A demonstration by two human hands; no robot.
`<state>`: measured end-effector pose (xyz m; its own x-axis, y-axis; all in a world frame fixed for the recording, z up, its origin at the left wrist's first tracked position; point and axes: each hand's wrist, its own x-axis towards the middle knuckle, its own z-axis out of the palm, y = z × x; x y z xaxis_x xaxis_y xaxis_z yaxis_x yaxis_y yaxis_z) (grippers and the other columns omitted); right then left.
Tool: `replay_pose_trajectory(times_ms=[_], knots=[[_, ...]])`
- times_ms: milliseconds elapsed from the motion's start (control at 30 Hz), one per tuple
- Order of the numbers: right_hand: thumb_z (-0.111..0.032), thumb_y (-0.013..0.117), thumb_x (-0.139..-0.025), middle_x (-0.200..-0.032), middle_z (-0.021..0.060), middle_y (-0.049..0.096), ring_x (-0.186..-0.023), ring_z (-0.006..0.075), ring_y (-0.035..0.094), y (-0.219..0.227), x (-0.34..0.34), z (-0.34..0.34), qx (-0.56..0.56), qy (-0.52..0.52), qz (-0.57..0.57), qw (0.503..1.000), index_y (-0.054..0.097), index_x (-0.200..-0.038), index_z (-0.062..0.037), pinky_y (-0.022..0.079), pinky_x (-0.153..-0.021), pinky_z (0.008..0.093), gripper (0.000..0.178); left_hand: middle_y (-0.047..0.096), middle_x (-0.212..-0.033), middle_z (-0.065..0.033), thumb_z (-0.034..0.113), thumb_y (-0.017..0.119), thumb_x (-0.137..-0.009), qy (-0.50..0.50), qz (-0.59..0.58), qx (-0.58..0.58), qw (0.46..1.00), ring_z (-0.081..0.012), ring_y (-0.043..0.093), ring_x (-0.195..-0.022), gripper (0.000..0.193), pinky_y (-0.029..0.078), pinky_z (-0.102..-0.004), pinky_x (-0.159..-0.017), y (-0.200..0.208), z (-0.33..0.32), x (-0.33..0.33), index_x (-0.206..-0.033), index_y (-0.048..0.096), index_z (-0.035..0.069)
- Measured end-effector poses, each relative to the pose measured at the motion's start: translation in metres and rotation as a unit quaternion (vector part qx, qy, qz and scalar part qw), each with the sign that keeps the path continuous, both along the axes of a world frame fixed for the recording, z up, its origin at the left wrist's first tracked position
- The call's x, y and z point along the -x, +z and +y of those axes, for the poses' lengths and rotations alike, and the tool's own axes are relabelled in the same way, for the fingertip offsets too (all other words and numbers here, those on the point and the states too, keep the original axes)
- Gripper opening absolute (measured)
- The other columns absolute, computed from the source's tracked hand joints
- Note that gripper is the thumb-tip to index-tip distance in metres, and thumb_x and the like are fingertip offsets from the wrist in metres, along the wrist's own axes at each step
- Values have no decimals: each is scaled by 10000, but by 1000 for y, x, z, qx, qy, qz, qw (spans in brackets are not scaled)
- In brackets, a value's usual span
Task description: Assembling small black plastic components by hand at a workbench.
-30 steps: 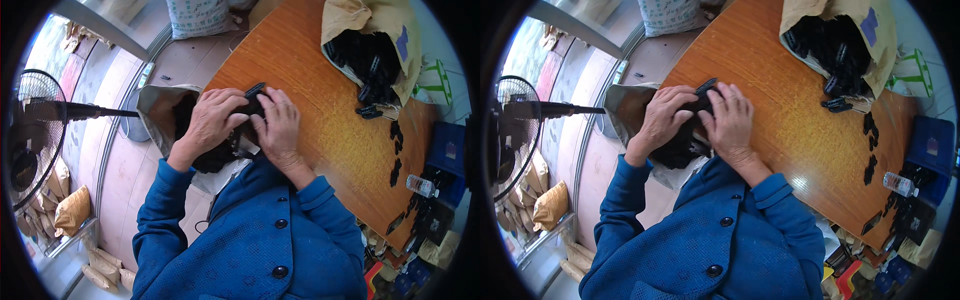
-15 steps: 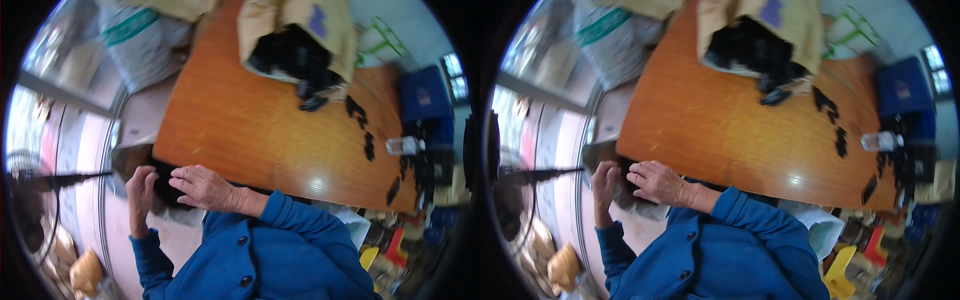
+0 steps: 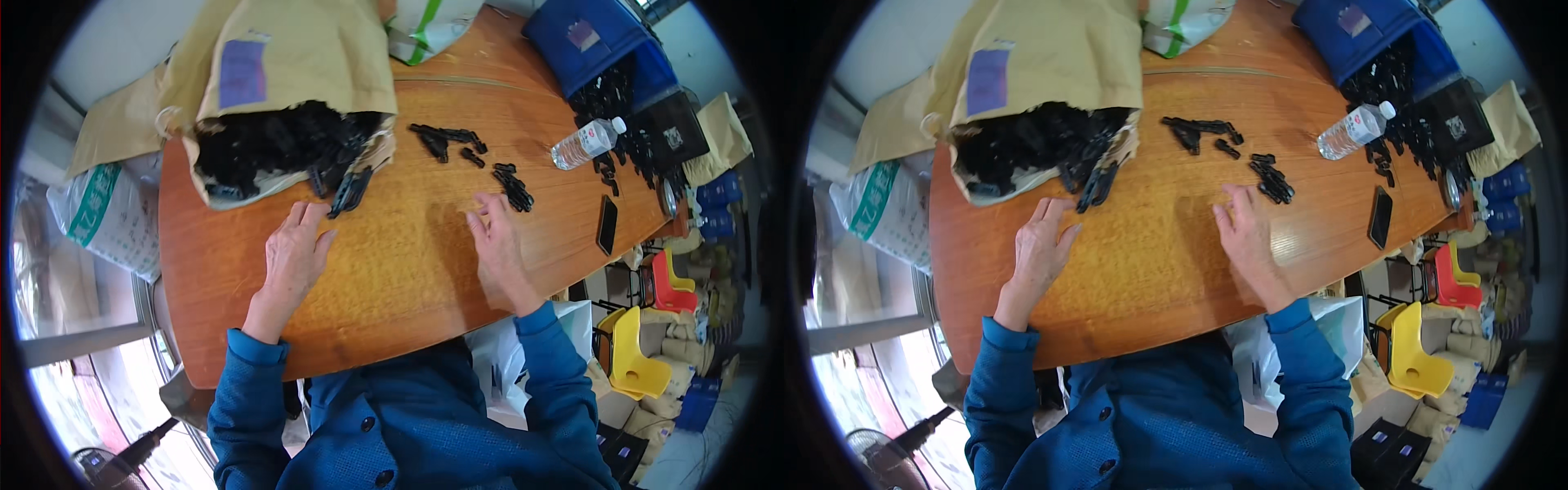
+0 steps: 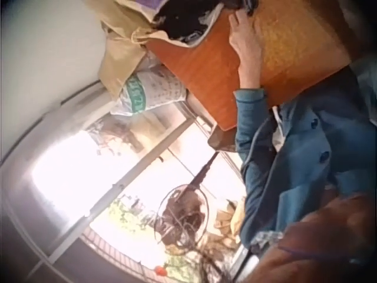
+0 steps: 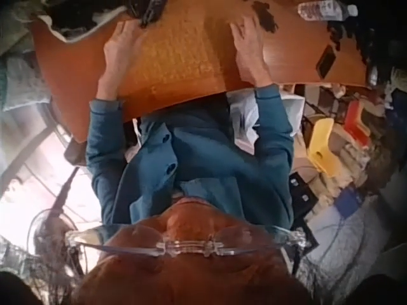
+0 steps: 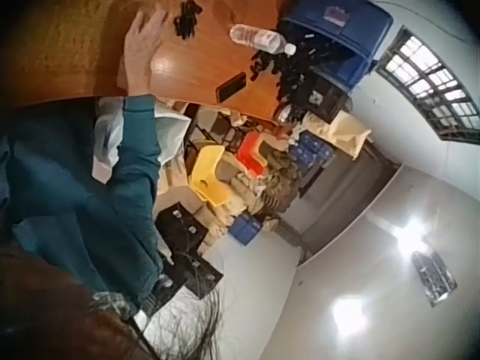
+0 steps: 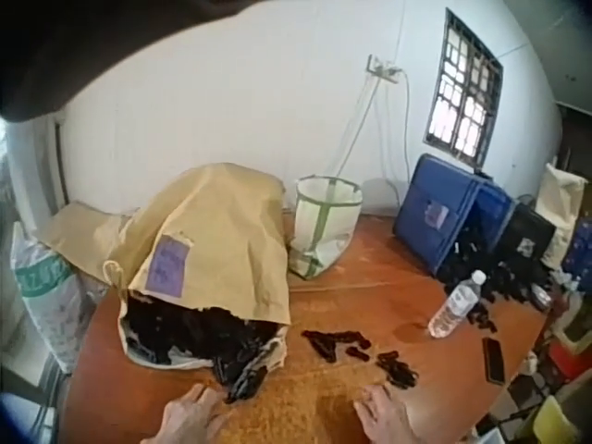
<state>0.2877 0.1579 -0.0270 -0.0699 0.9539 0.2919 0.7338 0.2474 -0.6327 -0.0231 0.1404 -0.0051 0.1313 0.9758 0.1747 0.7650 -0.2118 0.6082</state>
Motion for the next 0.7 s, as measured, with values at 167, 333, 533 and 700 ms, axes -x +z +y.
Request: replay_pose_trajectory(times_ms=[167, 333, 533, 700], knots=[[-62, 629, -820, -976, 177, 567, -847, 325, 576, 1, -33, 62, -59, -11, -115, 992, 531, -1114, -14, 480, -717, 397, 314, 592, -931, -150, 80, 644, -789, 29, 77, 7, 997, -357, 587, -879, 271, 482, -436, -722, -22, 38, -29, -1031, 522, 73], [-75, 635, -810, -974, 178, 554, -910, 374, 543, -15, -37, 103, -75, 3, -207, 975, 552, -1073, -20, 473, -745, 440, 281, 602, -936, -162, 51, 634, -772, 60, 100, 19, 993, -361, 585, -917, 267, 476, -446, -755, -15, 41, -37, -1012, 517, 60], [-50, 605, -831, -939, 183, 562, -879, 388, 552, -6, -17, 82, -91, 23, -129, 987, 564, -972, -4, 474, -732, 430, 154, 636, -873, -137, 52, 608, -828, 71, -3, 15, 997, -311, 634, -722, 216, 504, -378, -622, -30, 36, -15, -1027, 527, 38], [2, 615, -847, -889, 122, 597, -788, 218, 603, 22, 52, 4, 17, 202, 105, 974, 619, -1086, -22, 476, -664, 294, 241, 624, -814, -37, 174, 557, -936, 55, -564, 285, 773, -96, 581, -659, 213, 460, -216, -574, -16, -14, 1, -1101, 565, 39]])
